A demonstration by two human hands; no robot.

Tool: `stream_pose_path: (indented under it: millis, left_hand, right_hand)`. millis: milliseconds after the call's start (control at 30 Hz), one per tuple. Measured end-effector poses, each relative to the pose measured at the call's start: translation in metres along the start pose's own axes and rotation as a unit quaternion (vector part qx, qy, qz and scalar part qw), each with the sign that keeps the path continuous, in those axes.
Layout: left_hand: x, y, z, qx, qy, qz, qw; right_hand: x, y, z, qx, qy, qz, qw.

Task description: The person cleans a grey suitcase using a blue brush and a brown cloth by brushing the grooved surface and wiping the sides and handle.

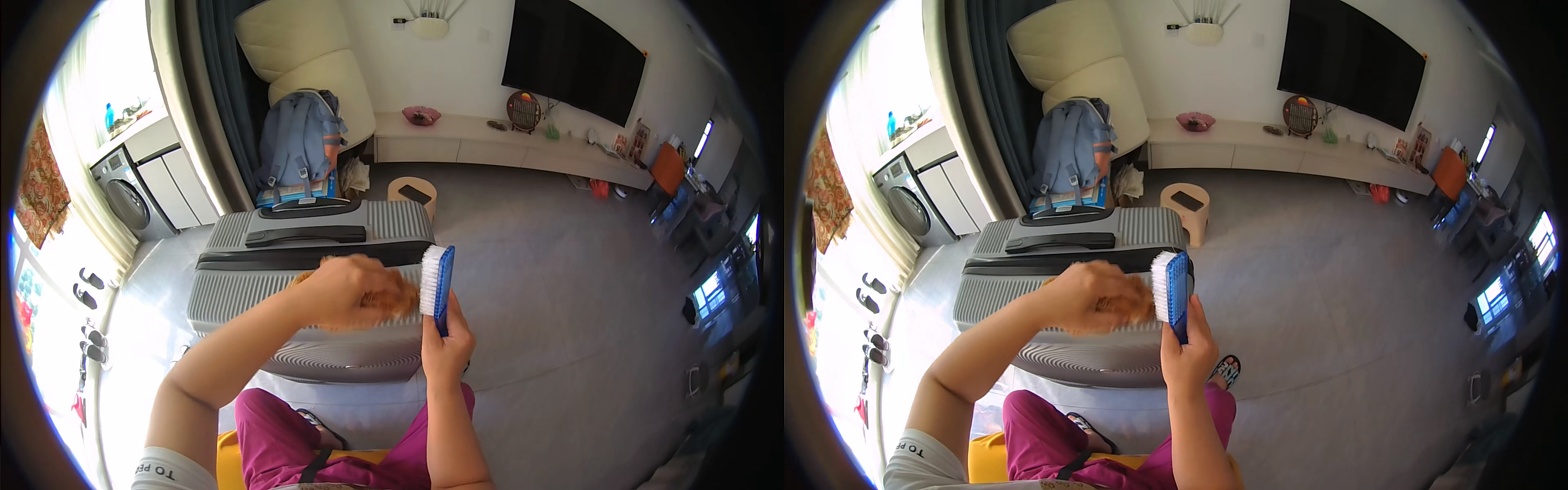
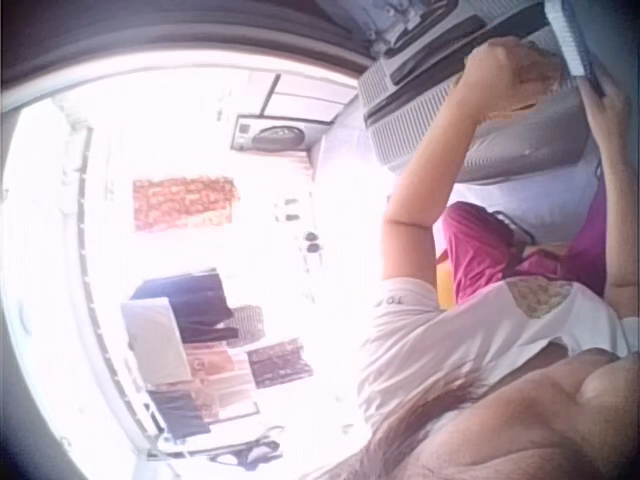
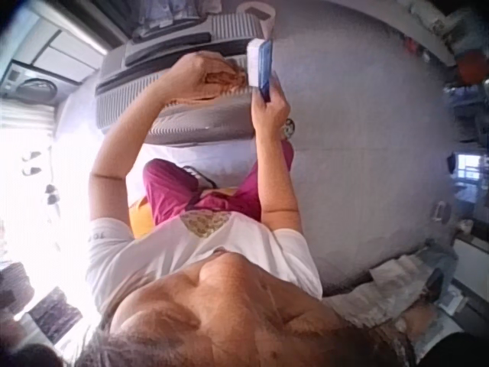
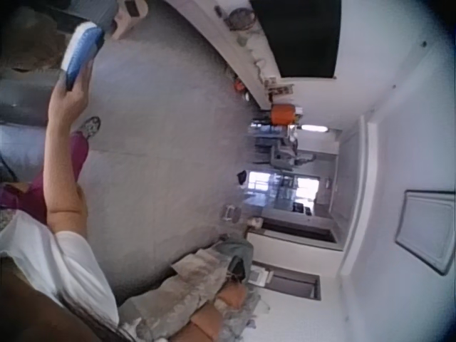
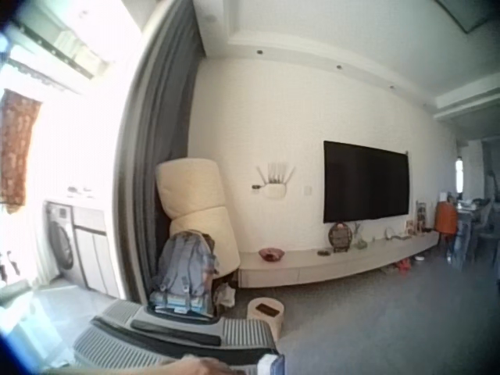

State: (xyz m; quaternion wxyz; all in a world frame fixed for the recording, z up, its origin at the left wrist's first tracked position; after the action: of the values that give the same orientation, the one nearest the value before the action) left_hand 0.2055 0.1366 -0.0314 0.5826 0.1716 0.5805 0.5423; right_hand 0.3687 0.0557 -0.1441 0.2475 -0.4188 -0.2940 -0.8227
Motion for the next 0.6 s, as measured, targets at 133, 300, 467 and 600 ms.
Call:
stream_pose_path:
  millis: [133,300,467,600]
  left_hand:
    - [0.0,0.008,0.013,0.084,-0.009,-0.059,0.995]
    - [0.012,-0.016,0.024,-0.12,0.043,0.147,0.981]
    - [-0.001,-0.003,0.021,0.021,0.023,-0.026,0.999]
    - [0.011,-0.014,0.03,-0.187,0.014,0.158,0.97]
  right_hand:
    - [-0.001,0.005,0.0,0.005,0.002,0.019,1.0]
    - [0.002,-0.001,-0.002,0.019,0.005,0.029,0.999]
    - [0.002,0.012,-0.014,0.019,0.007,0.04,0.999]
    - [0.005,0.009,-0.018,0.042,-0.009,0.058,0.997]
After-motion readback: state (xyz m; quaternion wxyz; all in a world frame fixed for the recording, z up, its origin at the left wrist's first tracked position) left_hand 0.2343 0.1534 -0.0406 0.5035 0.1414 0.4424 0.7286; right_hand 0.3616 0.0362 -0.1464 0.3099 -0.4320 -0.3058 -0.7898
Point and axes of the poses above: each hand's wrist, its own z-axis towards the middle knuckle, its own y-axis out of the back of the hand, x = y × z, the point moved 3 cm from there along z, towards the middle knuckle, and after that the axes turned 7 degrees about -z, right-handed, at the moved point
